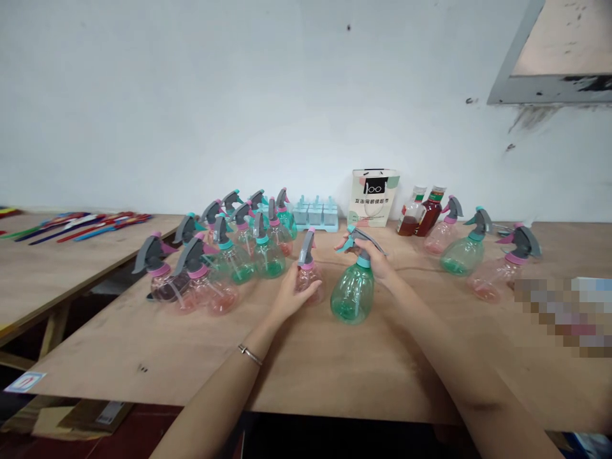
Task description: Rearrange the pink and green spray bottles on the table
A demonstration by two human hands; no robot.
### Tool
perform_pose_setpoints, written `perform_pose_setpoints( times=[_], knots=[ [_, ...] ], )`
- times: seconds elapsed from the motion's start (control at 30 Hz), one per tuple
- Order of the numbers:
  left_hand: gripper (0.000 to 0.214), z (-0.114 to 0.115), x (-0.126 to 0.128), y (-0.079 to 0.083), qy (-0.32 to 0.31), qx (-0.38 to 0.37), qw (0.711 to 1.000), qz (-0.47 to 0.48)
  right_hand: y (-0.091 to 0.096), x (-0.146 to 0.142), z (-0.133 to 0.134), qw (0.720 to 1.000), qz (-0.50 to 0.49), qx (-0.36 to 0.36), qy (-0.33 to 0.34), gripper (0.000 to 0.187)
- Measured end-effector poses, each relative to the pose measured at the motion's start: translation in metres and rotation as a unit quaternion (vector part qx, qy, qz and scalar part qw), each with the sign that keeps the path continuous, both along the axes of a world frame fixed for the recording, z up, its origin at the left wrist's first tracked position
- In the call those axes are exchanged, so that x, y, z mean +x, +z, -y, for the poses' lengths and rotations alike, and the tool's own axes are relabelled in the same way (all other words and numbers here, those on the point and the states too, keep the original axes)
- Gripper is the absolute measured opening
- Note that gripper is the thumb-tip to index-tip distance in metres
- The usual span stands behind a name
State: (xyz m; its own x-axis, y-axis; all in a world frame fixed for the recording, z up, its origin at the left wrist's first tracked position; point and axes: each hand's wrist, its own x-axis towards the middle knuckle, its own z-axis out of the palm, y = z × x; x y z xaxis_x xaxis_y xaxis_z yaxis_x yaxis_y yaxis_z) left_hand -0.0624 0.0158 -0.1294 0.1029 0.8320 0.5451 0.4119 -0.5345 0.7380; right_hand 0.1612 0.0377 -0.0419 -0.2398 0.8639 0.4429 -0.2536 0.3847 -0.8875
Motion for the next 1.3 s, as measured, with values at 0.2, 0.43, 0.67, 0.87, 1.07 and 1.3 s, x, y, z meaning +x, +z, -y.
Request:
perform_pose_setpoints(
  times=[0.2,0.43,0.67,0.87,1.07,1.3],
  knots=[
    [0.046,0.0002,-0.0001,0.0013,-0.007,0.006,1.000,0.007,0.0001,0.0033,0.0015,1.000,-0.013,-0.009,0.004,0.028],
    [0.047,0.0014,0.0001,0.0033,-0.008,0.004,1.000,0.002,0.0024,0.0021,0.0007,0.999,-0.005,-0.018,0.040,0.030],
    [0.051,0.0020,-0.0009,0.0030,-0.016,-0.006,1.000,0.002,0.0011,0.0043,0.0014,0.997,0.010,-0.051,0.055,0.035],
    [0.049,0.0007,-0.0018,0.0020,-0.022,-0.011,1.000,-0.007,0.0030,0.0054,-0.0013,0.995,0.013,-0.064,0.075,0.037],
    [0.049,-0.0007,-0.0027,0.0006,-0.026,-0.003,1.000,-0.003,-0.0013,0.0071,-0.0061,0.988,0.043,-0.129,0.078,0.039],
    [0.047,0.0002,-0.0028,0.0002,-0.023,-0.008,1.000,-0.007,0.0082,0.0095,-0.0036,0.987,-0.015,-0.130,0.088,0.037]
  ],
)
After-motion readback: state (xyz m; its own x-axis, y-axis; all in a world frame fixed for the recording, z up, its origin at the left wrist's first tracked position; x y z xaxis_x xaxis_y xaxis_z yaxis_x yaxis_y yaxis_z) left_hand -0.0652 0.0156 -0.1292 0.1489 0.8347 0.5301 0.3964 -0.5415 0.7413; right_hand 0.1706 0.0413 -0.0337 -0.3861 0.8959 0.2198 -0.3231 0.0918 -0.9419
